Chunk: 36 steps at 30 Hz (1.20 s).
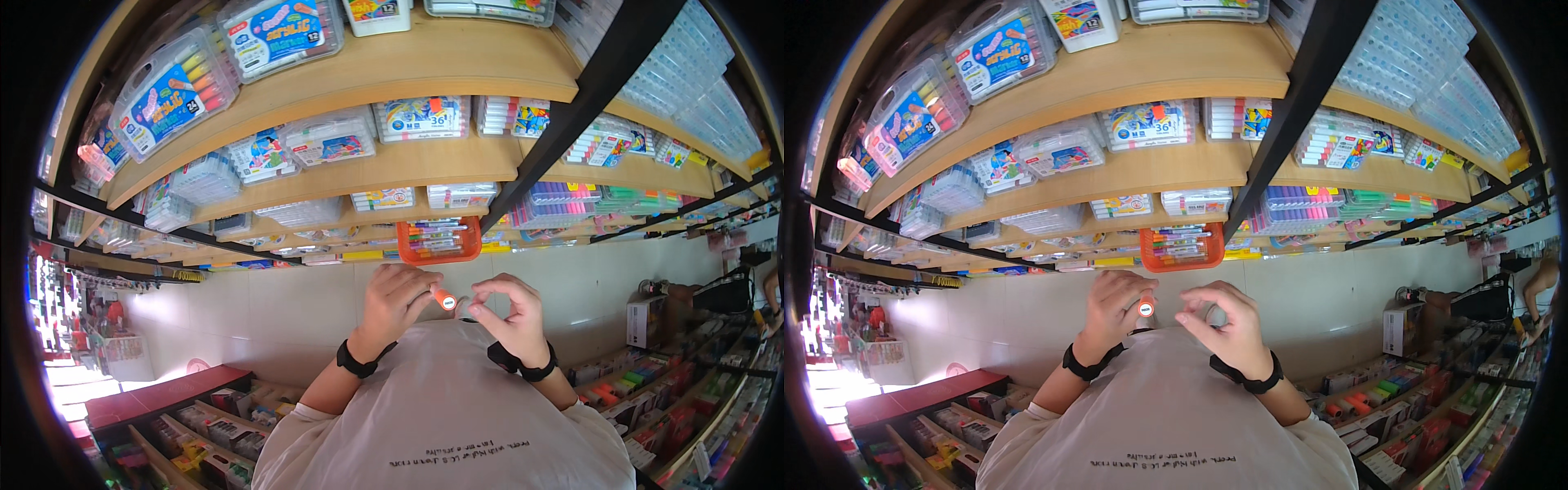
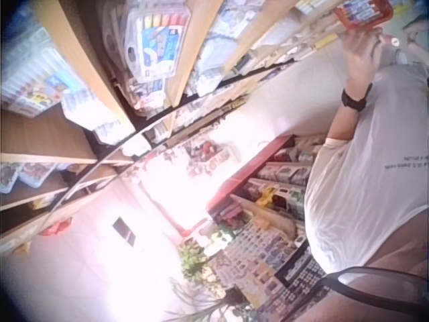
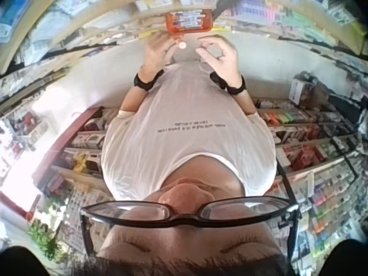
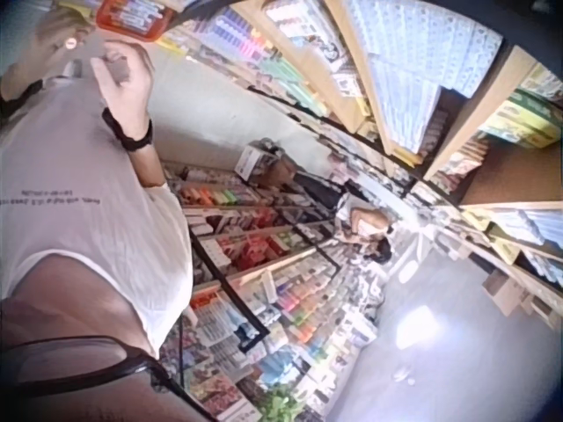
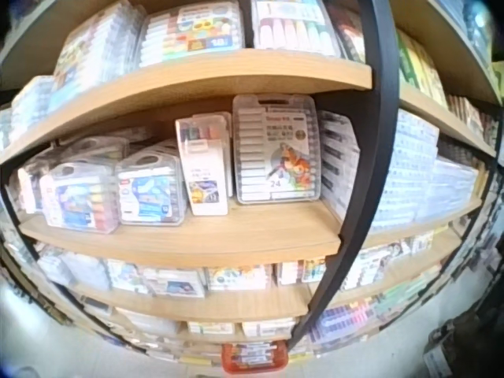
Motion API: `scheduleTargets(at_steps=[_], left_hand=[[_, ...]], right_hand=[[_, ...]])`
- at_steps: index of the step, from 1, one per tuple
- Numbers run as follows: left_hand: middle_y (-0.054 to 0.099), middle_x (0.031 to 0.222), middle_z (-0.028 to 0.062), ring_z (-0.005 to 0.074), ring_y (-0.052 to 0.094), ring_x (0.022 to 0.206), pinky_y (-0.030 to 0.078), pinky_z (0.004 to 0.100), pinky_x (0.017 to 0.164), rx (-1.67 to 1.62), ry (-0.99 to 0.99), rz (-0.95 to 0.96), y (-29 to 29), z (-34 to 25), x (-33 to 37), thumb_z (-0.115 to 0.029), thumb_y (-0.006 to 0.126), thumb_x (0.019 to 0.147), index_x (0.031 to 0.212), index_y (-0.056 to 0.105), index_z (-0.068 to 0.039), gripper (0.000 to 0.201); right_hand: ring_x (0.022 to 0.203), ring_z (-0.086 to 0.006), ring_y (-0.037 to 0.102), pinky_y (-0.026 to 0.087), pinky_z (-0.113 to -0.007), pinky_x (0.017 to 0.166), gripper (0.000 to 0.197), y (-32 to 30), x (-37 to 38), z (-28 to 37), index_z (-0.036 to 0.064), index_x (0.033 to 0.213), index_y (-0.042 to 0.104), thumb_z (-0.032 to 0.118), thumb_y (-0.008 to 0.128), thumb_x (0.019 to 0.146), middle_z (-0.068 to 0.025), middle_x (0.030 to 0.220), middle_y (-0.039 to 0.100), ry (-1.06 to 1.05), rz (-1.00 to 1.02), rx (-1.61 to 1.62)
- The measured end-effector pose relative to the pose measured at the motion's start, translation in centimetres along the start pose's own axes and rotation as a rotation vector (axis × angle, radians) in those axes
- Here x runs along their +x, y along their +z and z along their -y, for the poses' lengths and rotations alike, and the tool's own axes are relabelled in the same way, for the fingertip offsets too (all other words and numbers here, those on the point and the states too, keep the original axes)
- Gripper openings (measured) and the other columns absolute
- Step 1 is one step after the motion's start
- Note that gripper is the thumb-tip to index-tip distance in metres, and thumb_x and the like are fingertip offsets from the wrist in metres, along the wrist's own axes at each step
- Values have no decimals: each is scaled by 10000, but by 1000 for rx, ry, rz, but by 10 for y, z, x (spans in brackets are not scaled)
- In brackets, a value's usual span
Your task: The person picks up various markers from a basket and places them individually back into a color-coded shelf display, matching each marker to its correct slot.
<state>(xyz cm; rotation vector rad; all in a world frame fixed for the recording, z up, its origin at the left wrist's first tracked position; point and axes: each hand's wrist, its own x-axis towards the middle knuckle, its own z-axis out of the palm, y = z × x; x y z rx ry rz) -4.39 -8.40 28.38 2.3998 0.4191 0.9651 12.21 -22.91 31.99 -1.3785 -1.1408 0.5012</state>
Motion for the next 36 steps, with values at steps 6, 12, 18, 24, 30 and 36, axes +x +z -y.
scheduleTargets(at_steps=[6, 12, 18, 24, 30, 36], left_hand=[[715, 887, -4, 195, 645, 860, 464, 342, 724, 16, 13, 24, 15, -15, 8, -214, 778, 772, 959, 732, -114, 217], [702, 888, -3, 203, 646, 862, 471, 353, 745, 72, 6, 31, 32, -27, 3, -196, 793, 728, 974, 729, -114, 267], [678, 954, -53, 166, 615, 886, 440, 355, 801, 232, 19, -87, 43, -34, -11, -175, 813, 696, 1001, 730, -151, 317], [669, 917, -33, 175, 617, 887, 445, 396, 836, 478, -1, -200, 37, -49, -28, -154, 810, 672, 957, 741, -141, 293], [681, 904, 3, 201, 647, 825, 491, 369, 731, 167, -153, -211, 26, -46, -49, -111, 810, 673, 986, 739, -106, 321], [689, 889, 35, 215, 665, 806, 490, 346, 685, 22, -166, -242, 2, -41, -68, -108, 805, 692, 1014, 734, -73, 332]], right_hand=[[653, -197, 598, 461, -327, 619, 235, -9, 7, 14, 75, 812, 668, 64, 869, 689, -19, 742, 663, -184, -9, -104], [625, -210, 585, 430, -335, 599, 271, -27, 3, 0, 90, 716, 611, 89, 878, 668, -6, 689, 630, -192, 0, -157], [617, -213, 582, 435, -340, 599, 256, -44, -3, -13, 98, 698, 603, 60, 853, 656, -3, 664, 609, -214, 69, -146], [610, -210, 579, 435, -342, 599, 251, -50, -5, -28, 103, 705, 610, 69, 851, 640, 4, 644, 589, -221, 166, -100], [584, -188, 578, 426, -322, 593, 262, -41, -1, -26, 104, 722, 624, 132, 877, 662, 15, 615, 585, -210, 422, -99], [582, -196, 596, 459, -331, 620, 268, 4, -1, -16, 102, 899, 673, 147, 861, 714, -1, 660, 632, -216, 476, -127]])
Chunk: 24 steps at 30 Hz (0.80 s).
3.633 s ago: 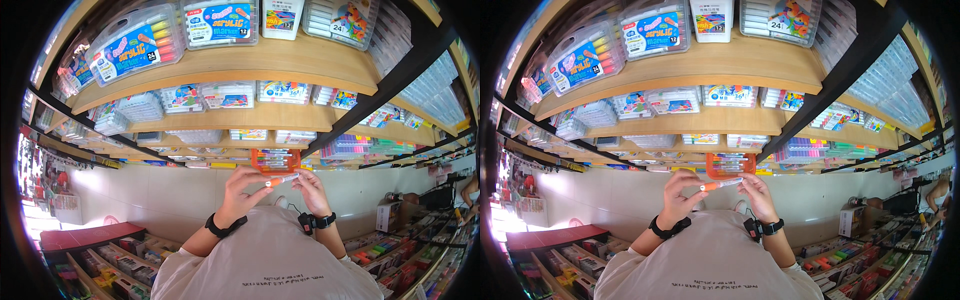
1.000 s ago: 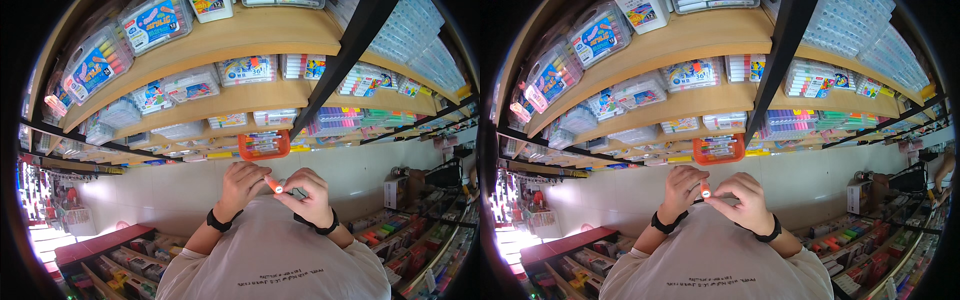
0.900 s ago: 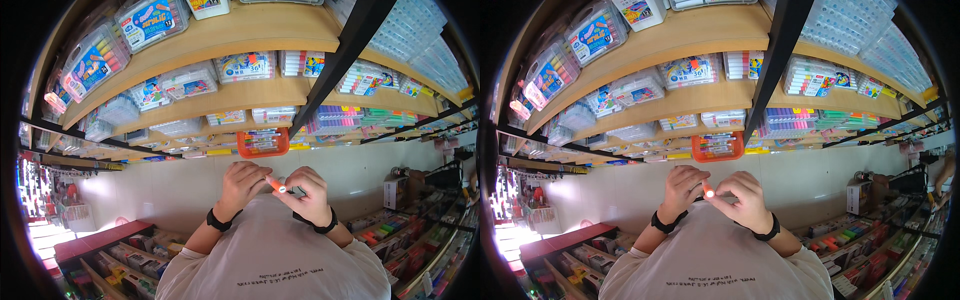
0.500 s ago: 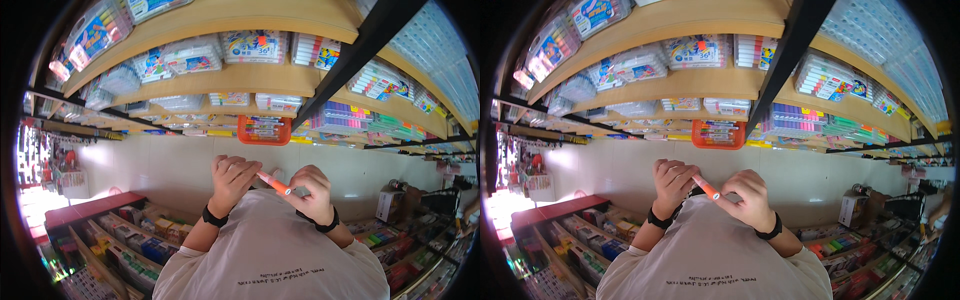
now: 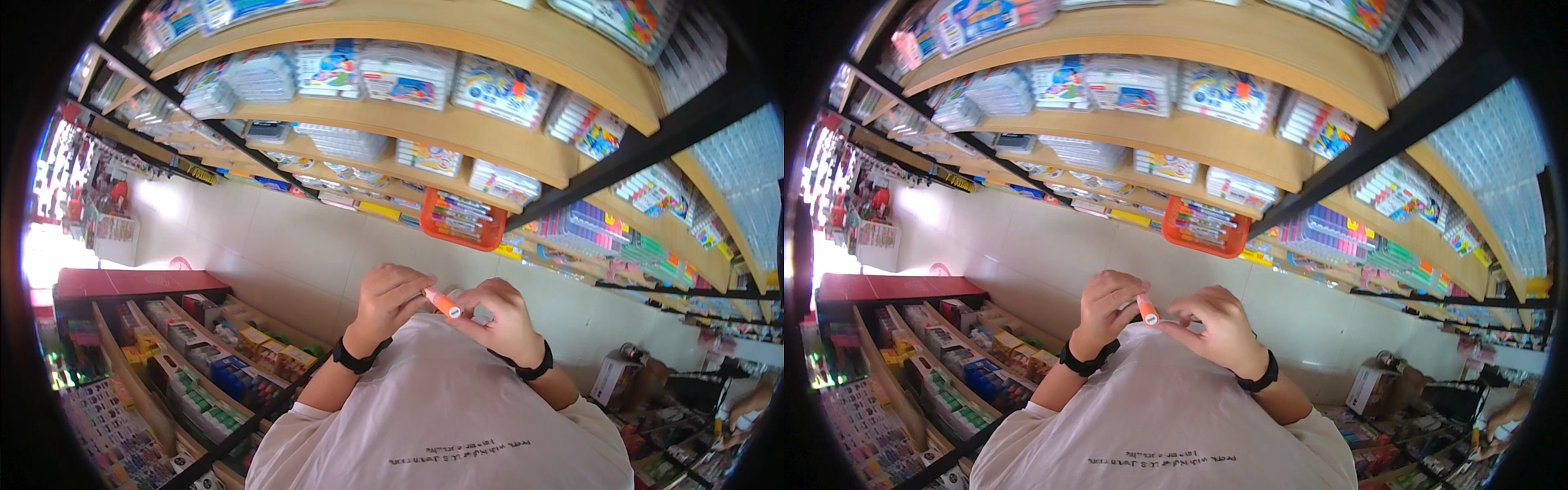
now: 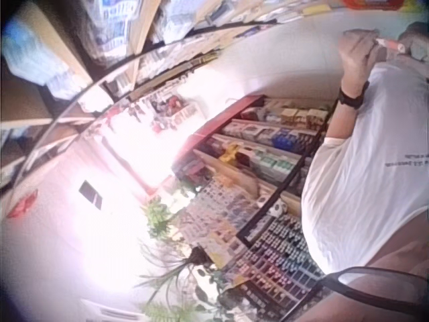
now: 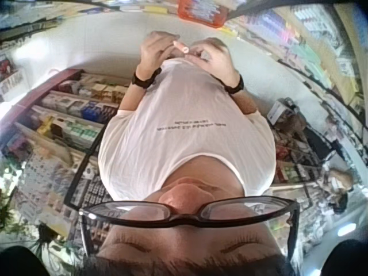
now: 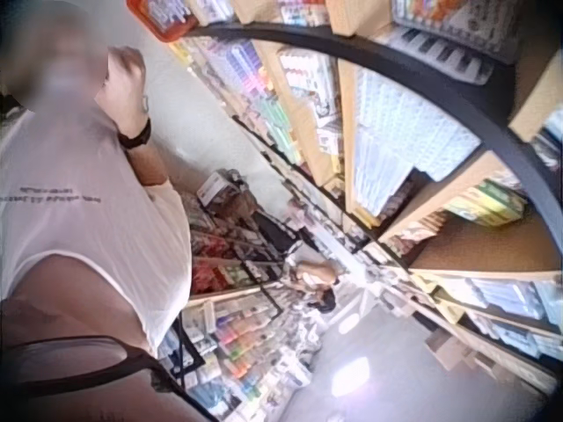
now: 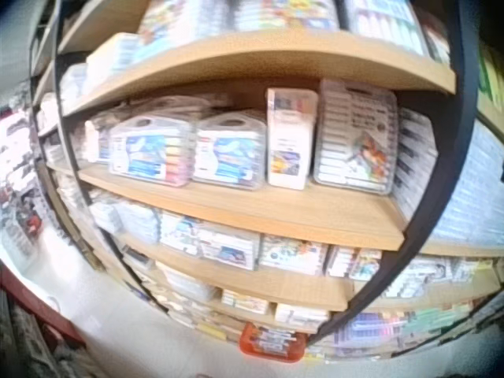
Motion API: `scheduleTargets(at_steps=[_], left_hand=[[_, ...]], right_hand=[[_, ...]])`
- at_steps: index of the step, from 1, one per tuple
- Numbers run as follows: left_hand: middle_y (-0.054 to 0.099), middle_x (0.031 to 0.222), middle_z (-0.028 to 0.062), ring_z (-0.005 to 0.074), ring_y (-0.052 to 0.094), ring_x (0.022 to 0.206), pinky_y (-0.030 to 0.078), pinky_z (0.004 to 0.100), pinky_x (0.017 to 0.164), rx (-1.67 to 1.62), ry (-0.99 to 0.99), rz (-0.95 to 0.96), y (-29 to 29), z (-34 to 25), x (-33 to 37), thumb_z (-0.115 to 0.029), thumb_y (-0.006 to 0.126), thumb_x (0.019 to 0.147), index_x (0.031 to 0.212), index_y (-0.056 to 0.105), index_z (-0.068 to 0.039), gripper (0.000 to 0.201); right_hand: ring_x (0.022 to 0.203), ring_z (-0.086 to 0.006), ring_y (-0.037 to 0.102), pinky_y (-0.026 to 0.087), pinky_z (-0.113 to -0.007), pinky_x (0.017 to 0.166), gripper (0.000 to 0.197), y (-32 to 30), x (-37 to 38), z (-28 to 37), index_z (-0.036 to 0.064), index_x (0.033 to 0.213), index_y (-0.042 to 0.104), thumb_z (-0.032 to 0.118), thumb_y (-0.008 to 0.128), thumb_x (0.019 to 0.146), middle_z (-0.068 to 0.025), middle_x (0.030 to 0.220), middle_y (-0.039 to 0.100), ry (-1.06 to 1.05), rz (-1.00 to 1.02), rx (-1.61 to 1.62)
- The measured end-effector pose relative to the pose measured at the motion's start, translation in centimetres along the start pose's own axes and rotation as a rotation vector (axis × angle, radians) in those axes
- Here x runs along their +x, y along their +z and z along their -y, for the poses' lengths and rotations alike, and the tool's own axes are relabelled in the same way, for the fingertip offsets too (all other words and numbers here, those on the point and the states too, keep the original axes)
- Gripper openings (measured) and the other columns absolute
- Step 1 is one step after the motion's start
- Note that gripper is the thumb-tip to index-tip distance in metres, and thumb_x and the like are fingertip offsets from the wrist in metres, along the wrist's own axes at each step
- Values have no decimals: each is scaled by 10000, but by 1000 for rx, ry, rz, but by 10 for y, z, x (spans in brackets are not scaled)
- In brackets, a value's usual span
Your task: The person picks up various markers from a basket and places them individually back into a color-coded shelf display, matching each marker to its correct slot.
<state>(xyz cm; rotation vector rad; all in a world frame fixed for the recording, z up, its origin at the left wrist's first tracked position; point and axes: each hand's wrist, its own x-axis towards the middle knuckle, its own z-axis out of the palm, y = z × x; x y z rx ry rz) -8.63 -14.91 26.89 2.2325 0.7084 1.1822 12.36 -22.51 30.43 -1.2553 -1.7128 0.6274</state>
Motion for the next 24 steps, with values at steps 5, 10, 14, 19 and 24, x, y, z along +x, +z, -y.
scheduleTargets(at_steps=[5, 10, 14, 19, 24], left_hand=[[695, 918, 43, 239, 664, 812, 483, 360, 690, -28, -15, -90, -42, 14, -21, -138, 805, 713, 993, 725, -67, 301], [694, 922, 51, 251, 658, 822, 486, 370, 701, 42, -45, -188, -95, 21, -48, -158, 802, 738, 971, 712, -61, 267], [686, 952, 50, 257, 647, 848, 491, 376, 713, 137, -176, -316, -151, 21, -78, -165, 799, 758, 982, 706, -66, 262], [679, 955, 55, 255, 632, 824, 491, 373, 719, 338, -304, -537, -207, 13, -129, -144, 809, 741, 980, 707, -70, 270], [675, 890, 28, 236, 627, 789, 486, 366, 713, 515, -431, -786, -236, -17, -177, -197, 816, 754, 966, 723, -105, 249]], right_hand=[[672, -227, 632, 497, -349, 665, 381, 48, 41, 34, 90, 1081, 688, 140, 845, 737, -35, 763, 672, 6, 99, 90], [720, -234, 643, 502, -340, 679, 302, 104, 79, 54, 93, 1084, 697, 134, 779, 796, -66, 809, 674, -189, 255, 66], [694, -238, 620, 491, -344, 664, 238, 161, 109, 80, 84, 1030, 709, 118, 767, 801, -67, 798, 663, -274, 366, 81], [816, -256, 626, 504, -350, 705, 277, 242, 138, 114, 66, 1029, 698, 57, 787, 767, -84, 919, 664, -491, 475, 191], [802, -253, 645, 514, -342, 689, 290, 305, 148, 152, 61, 1018, 702, 49, 812, 750, -94, 938, 654, -634, 714, 319]])
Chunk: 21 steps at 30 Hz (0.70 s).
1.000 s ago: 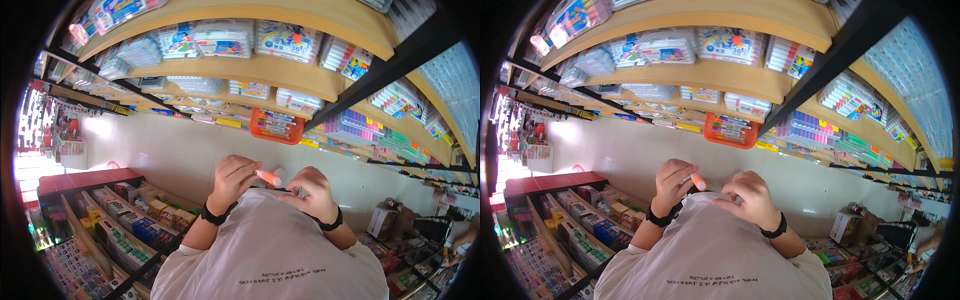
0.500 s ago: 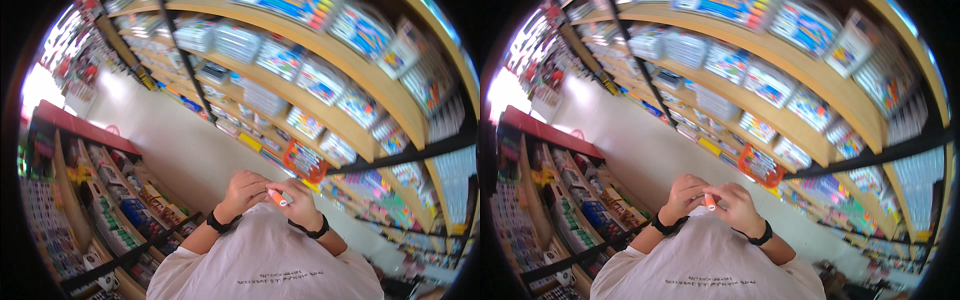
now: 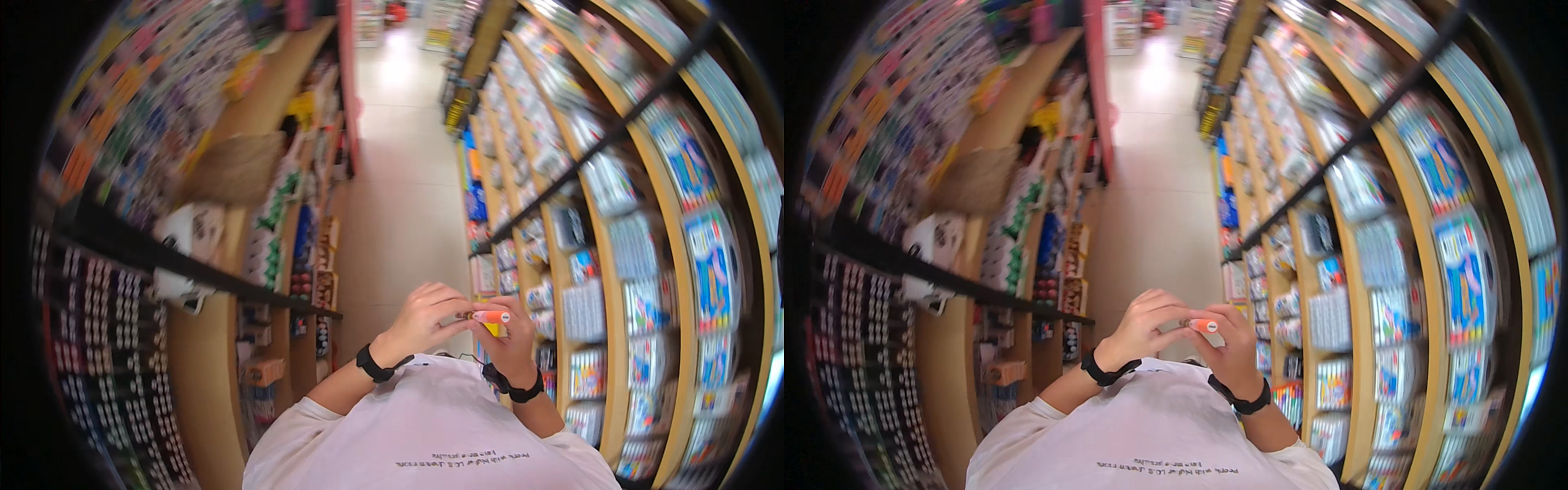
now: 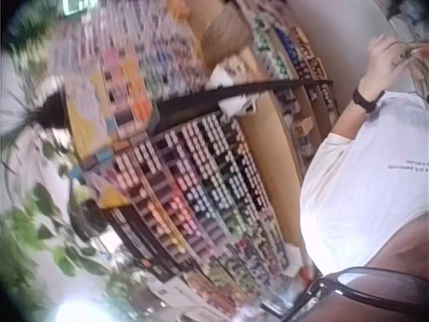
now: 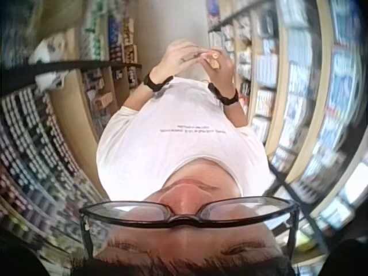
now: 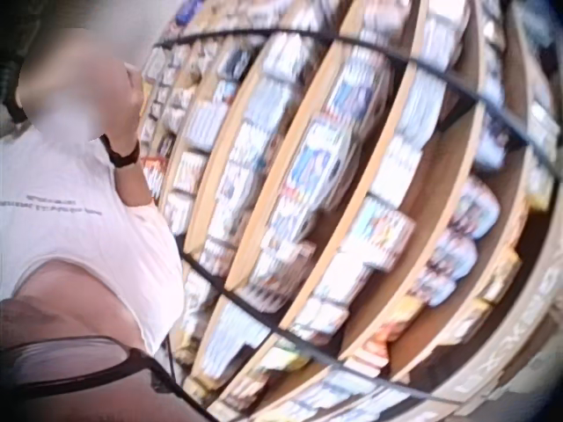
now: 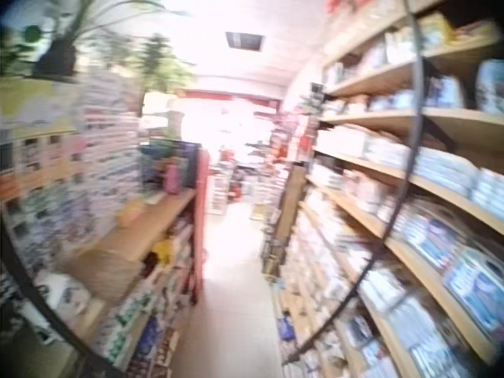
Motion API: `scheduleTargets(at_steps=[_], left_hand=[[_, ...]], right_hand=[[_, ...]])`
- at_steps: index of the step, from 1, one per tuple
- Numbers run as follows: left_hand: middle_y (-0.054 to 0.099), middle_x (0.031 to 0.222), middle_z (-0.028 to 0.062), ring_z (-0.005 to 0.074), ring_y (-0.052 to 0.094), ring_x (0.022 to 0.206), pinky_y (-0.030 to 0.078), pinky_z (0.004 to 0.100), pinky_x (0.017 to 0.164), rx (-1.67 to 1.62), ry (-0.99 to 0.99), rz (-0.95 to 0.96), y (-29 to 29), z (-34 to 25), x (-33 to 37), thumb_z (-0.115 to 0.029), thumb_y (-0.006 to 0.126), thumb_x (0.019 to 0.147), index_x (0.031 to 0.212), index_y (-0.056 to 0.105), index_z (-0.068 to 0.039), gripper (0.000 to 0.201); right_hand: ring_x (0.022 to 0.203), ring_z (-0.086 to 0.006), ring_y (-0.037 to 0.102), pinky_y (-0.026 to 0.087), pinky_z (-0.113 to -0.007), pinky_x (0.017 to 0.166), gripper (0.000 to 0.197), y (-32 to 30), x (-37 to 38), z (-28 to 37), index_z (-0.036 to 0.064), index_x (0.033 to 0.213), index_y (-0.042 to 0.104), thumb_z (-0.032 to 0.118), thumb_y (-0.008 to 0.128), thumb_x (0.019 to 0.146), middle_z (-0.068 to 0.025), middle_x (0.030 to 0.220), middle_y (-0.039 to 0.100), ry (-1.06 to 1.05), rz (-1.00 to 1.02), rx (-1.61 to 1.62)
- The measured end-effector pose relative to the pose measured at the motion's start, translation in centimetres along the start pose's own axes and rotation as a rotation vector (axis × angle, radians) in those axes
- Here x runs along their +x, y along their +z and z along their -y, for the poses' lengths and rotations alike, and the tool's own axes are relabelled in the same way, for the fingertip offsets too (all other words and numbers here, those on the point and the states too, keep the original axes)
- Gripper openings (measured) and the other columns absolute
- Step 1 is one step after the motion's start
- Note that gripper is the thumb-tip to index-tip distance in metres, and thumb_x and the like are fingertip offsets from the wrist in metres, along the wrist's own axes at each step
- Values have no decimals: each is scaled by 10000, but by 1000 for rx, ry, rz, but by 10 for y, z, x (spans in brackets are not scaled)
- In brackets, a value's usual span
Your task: The person picks up various markers from a basket and places them individually back into a color-coded shelf display, matching each marker to its correct slot.
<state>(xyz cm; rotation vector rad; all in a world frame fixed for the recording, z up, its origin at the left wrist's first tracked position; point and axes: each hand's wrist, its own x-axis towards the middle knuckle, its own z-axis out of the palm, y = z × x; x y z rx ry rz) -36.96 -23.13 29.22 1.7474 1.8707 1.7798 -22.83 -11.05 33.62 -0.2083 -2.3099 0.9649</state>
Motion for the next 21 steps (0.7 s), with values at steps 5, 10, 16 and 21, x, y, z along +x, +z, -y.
scheduleTargets(at_steps=[5, 10, 16, 21], left_hand=[[704, 906, 43, 247, 637, 807, 485, 359, 731, 156, -174, -231, -40, 7, -37, -166, 799, 759, 963, 738, -94, 225], [705, 927, 56, 259, 644, 822, 488, 370, 723, 318, -258, -433, -64, 5, -52, -181, 797, 770, 980, 738, -93, 236], [706, 960, 68, 274, 646, 886, 501, 378, 762, 474, -387, -513, -78, 5, -53, -239, 776, 828, 1017, 737, -88, 244], [696, 1012, 70, 274, 636, 952, 501, 387, 824, 461, -438, -596, -69, 16, -43, -214, 759, 843, 1044, 718, -75, 247]], right_hand=[[792, -191, 653, 497, -299, 661, 526, 49, 39, -10, 28, 1224, 593, 98, 839, 763, -79, 978, 702, 1, 202, 221], [854, -150, 642, 440, -276, 759, 752, 92, 73, -18, 50, 1386, 374, 23, 816, 778, -93, 971, 714, -123, 389, 468], [914, -194, 670, 507, -316, 823, 629, 124, 111, -38, 1, 1266, 439, -13, 820, 766, -129, 1004, 668, -150, 519, 553], [963, -217, 651, 490, -324, 902, 499, 132, 151, -46, 25, 1207, 442, -21, 756, 821, -116, 984, 655, -188, 786, 753]])
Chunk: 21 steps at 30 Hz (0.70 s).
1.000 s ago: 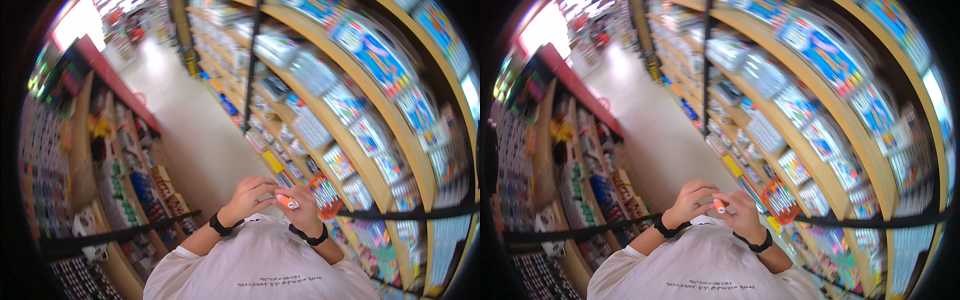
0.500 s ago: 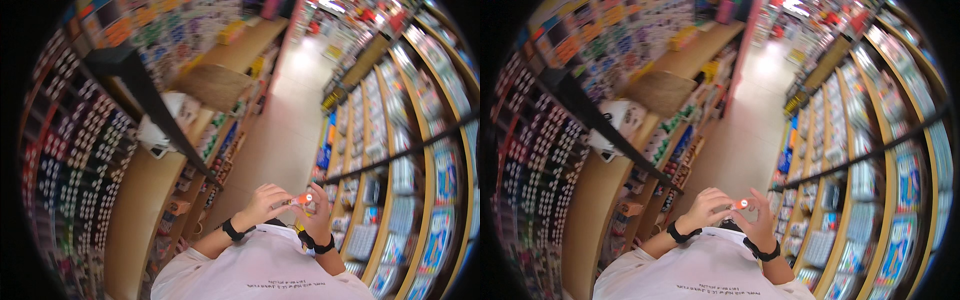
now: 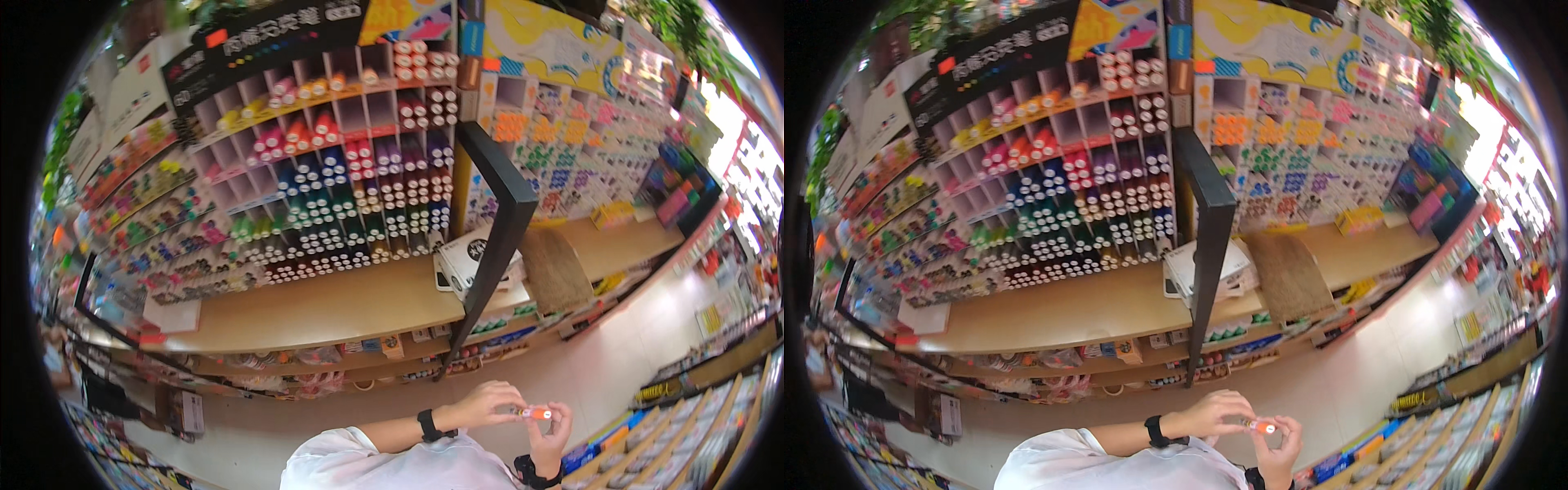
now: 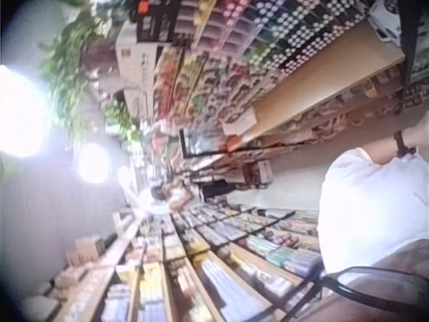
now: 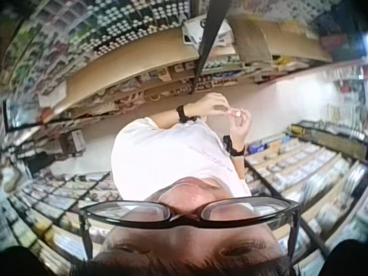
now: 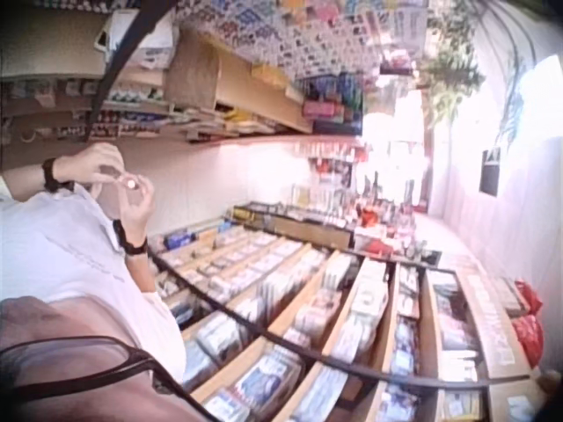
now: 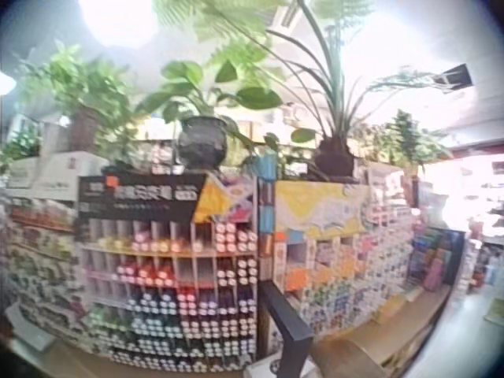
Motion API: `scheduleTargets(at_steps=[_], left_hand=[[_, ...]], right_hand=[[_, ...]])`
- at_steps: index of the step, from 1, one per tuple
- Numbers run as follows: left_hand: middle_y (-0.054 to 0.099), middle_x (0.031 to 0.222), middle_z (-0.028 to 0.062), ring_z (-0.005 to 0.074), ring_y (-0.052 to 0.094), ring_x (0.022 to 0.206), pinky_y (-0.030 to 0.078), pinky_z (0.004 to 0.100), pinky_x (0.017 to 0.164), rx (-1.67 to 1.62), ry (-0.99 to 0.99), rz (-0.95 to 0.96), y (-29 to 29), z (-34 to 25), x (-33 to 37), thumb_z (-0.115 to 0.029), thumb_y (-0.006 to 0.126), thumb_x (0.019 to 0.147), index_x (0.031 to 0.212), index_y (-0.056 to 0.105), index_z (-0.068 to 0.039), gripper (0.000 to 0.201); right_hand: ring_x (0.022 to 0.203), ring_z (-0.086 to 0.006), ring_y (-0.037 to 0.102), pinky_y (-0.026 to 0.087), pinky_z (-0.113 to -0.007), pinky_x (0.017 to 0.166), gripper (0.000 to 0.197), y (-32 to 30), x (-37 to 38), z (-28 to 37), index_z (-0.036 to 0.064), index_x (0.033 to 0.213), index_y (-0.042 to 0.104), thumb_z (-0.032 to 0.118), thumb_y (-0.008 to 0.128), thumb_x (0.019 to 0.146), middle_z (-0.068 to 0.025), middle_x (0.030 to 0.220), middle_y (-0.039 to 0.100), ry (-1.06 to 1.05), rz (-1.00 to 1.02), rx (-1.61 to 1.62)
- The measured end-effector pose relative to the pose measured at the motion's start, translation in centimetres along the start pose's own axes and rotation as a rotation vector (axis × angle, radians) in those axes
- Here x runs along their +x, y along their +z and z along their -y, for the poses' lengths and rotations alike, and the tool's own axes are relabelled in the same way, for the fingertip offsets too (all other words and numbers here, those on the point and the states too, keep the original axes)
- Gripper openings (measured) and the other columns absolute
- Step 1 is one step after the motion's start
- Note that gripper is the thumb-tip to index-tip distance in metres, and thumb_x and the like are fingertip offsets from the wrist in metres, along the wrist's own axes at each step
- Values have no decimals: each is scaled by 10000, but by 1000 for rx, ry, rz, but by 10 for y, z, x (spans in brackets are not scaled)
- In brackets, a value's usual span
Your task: The person picks up various markers from a basket and places them individually back into a color-coded shelf display, matching each marker to its correct slot.
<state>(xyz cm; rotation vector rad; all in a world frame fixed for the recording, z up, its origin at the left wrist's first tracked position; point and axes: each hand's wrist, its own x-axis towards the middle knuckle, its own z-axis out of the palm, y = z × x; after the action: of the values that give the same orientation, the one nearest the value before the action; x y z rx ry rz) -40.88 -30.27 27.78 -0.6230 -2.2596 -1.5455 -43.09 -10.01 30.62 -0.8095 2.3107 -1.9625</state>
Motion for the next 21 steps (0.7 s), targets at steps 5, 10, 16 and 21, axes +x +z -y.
scheduleTargets(at_steps=[5, 10, 16, 21], left_hand=[[695, 1002, 57, 261, 622, 943, 492, 382, 825, 96, -39, -66, 12, -7, 1, -257, 752, 861, 1037, 711, -68, 261], [694, 998, 59, 258, 620, 944, 488, 378, 831, 200, -152, -123, 6, -22, -12, -271, 747, 869, 1049, 711, -67, 275], [704, 972, 59, 253, 646, 900, 500, 373, 783, 342, -195, -275, -16, -38, -46, -260, 763, 852, 1017, 719, -70, 255], [704, 927, 73, 261, 657, 854, 501, 371, 759, 392, -194, -384, -53, -55, -87, -219, 774, 832, 984, 721, -62, 225]], right_hand=[[918, -188, 652, 505, -313, 853, 312, -13, 16, -20, 6, 1060, 538, 49, 759, 845, -123, 971, 673, 104, 50, 228], [906, -195, 665, 516, -324, 852, 268, -8, 32, -22, 0, 986, 588, 112, 785, 843, -125, 940, 696, 23, 210, 262], [877, -210, 685, 530, -325, 820, 256, 31, 47, -17, 1, 941, 618, 154, 795, 838, -131, 922, 706, -128, 431, 326], [852, -210, 703, 549, -320, 797, 196, 84, 51, 6, 1, 937, 635, 61, 784, 827, -126, 917, 724, -241, 558, 340]])
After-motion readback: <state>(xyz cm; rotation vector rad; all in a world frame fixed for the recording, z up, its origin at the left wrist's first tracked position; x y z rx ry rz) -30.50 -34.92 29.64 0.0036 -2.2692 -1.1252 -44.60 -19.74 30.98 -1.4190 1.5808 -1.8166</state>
